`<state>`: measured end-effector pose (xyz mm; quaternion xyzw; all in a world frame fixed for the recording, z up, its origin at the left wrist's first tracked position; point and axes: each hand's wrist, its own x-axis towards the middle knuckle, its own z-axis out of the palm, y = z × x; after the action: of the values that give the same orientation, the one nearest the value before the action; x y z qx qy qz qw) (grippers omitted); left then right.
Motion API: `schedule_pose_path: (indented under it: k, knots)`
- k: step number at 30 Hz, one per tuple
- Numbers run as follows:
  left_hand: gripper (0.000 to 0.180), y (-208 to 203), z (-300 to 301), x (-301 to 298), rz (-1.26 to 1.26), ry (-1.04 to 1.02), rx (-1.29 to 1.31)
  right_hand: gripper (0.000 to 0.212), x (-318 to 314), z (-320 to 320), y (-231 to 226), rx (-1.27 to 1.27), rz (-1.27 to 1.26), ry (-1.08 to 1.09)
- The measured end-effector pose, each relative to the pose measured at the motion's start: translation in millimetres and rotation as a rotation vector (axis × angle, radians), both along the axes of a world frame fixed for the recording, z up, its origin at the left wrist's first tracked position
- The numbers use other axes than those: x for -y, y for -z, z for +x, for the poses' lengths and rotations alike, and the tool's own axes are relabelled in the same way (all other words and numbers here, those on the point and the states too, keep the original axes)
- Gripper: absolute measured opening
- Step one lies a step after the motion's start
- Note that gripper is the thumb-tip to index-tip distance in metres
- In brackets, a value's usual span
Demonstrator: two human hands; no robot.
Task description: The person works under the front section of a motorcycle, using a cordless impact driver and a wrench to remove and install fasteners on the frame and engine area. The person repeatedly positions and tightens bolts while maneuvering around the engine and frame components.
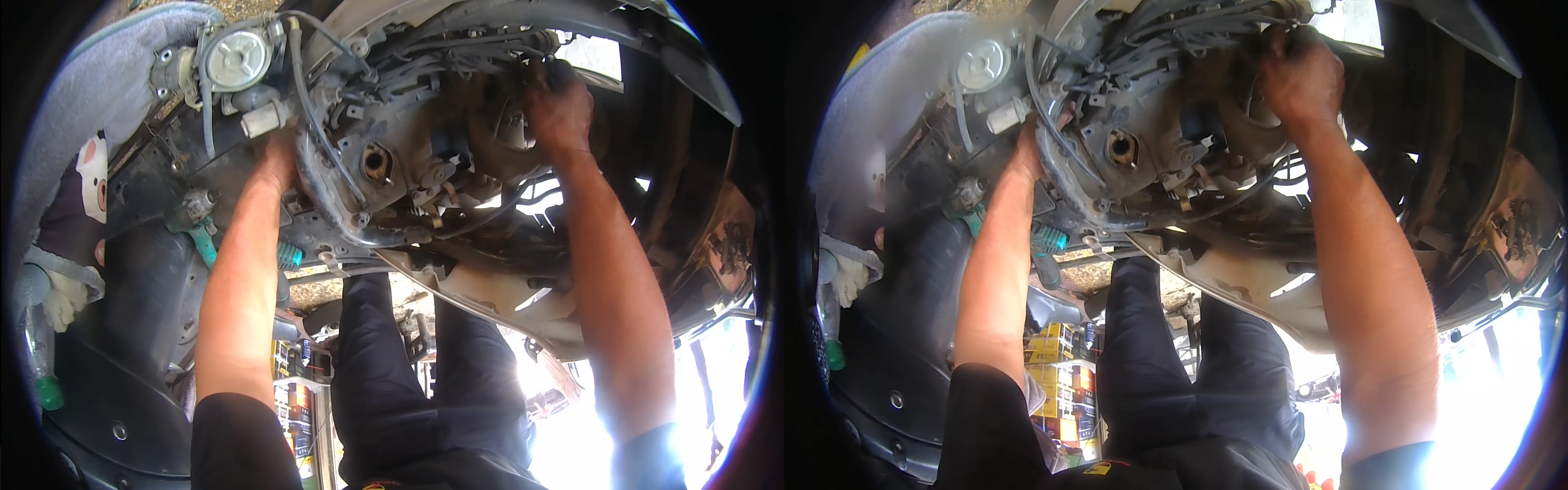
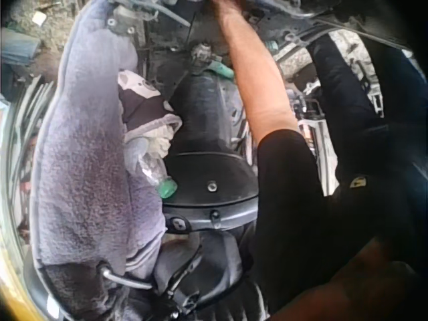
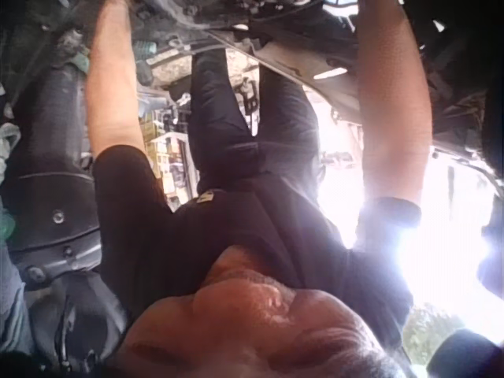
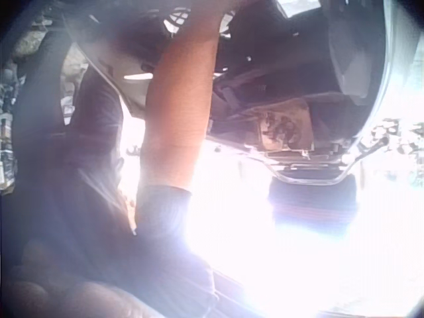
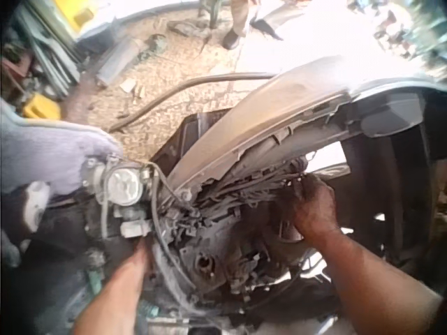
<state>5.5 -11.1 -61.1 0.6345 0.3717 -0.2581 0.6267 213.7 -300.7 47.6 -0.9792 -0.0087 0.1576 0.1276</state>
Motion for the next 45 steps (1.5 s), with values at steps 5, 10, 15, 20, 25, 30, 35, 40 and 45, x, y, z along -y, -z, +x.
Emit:
schedule_pose_path:
  k: [5, 10, 15, 20, 25, 30, 35, 40, 45]
  knots:
    - [0.036, -5, 11, -3, -0.186, -0.048, -0.035, 0.044, 15, 3, 13, -0.022, -0.095, -0.078]
    - [0.045, -6, 11, -4, -0.086, 0.065, 0.094, 0.043, 25, 13, 28, 0.104, -0.127, -0.265]
    - [0.051, 0, 6, -9, -0.140, 0.034, 0.048, 0.035, 33, 18, 35, 0.001, -0.211, -0.154]
    - [0.051, 9, -1, -6, -0.150, -0.049, 0.095, 0.031, 45, 20, 45, 0.186, -0.663, -0.720]
    - [0.051, 5, 3, -11, -0.243, -0.029, -0.001, 0.029, 41, 18, 42, 0.151, -0.650, -0.641]
    - [0.033, -18, 13, -3, -0.031, 0.119, 0.041, 0.027, 30, 20, 36, -0.076, -0.340, -0.217]
    - [0.026, -34, 19, 9, -0.014, 0.012, 0.033, 0.030, 40, 21, 46, 0.168, -0.635, -0.691]
    - [0.032, -36, 21, 7, -0.015, 0.049, 0.081, 0.031, 50, 21, 51, 0.237, -0.694, -0.845]
    - [0.036, -27, 16, 13, -0.078, -0.211, -0.039, 0.030, 45, 20, 48, 0.218, -0.710, -0.800]
